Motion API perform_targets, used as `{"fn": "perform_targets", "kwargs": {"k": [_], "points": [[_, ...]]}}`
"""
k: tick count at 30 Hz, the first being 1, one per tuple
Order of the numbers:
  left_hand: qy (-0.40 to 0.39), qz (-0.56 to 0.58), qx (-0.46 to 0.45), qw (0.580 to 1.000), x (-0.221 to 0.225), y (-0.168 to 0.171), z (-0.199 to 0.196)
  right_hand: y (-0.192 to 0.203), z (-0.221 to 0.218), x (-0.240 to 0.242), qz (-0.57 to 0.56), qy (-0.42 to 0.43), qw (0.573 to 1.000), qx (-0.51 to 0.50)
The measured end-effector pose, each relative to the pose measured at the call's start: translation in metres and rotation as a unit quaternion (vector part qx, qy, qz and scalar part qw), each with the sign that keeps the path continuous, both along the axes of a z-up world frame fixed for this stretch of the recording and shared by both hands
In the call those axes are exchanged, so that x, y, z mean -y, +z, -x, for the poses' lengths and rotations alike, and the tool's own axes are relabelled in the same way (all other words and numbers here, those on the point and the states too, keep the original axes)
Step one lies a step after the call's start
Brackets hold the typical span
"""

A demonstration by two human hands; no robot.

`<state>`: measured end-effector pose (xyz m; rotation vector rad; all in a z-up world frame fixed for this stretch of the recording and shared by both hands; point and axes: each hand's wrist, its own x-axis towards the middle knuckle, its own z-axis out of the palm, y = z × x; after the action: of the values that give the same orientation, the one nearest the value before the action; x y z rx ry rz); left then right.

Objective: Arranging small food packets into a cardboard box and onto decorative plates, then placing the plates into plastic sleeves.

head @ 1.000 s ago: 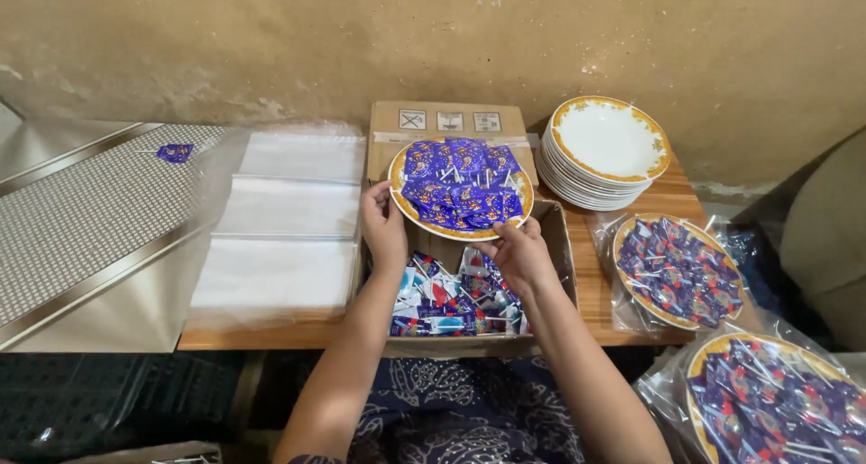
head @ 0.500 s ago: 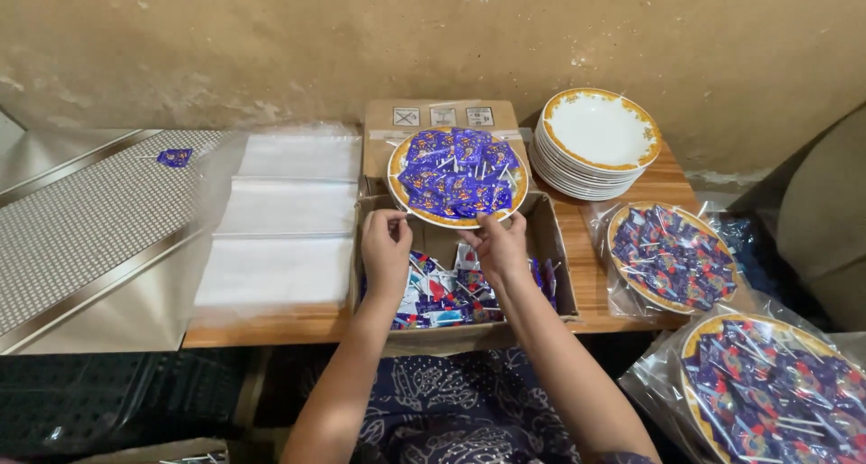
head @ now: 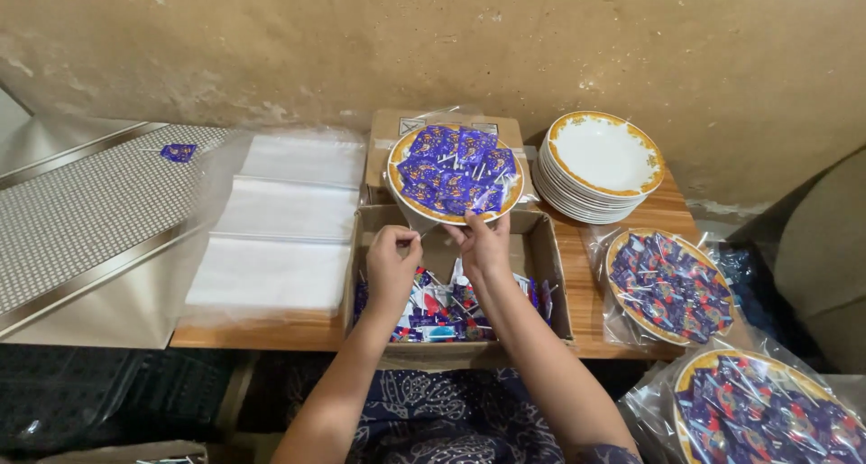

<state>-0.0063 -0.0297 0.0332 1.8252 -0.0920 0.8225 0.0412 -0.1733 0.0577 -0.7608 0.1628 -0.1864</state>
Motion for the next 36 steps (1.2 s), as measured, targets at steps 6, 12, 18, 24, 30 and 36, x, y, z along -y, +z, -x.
{"fn": "perform_targets", "kwargs": {"k": [6,12,18,24,30,36], "points": [[0.017,0.053,-0.061,0.997,-0.002,0.010,0.011,-0.014,-0.008,0.015,0.039,0.060,0.997,-0.042],[0.017,0.087,-0.077,0.993,-0.003,0.011,0.013,0.013,-0.019,0.054,0.124,0.156,0.978,-0.061],[0.037,0.060,-0.087,0.994,0.000,0.020,0.014,0.000,-0.075,0.087,0.180,0.194,0.962,-0.062],[0.047,0.050,-0.067,0.995,-0.003,0.016,0.009,-0.010,-0.064,0.067,0.130,0.178,0.974,-0.061],[0.003,0.062,-0.064,0.996,-0.005,0.011,0.013,-0.020,-0.068,0.017,0.026,0.100,0.993,-0.057],[-0.025,0.065,-0.125,0.990,-0.013,0.051,0.059,0.017,-0.063,-0.019,0.028,0.041,0.998,-0.029]]}}
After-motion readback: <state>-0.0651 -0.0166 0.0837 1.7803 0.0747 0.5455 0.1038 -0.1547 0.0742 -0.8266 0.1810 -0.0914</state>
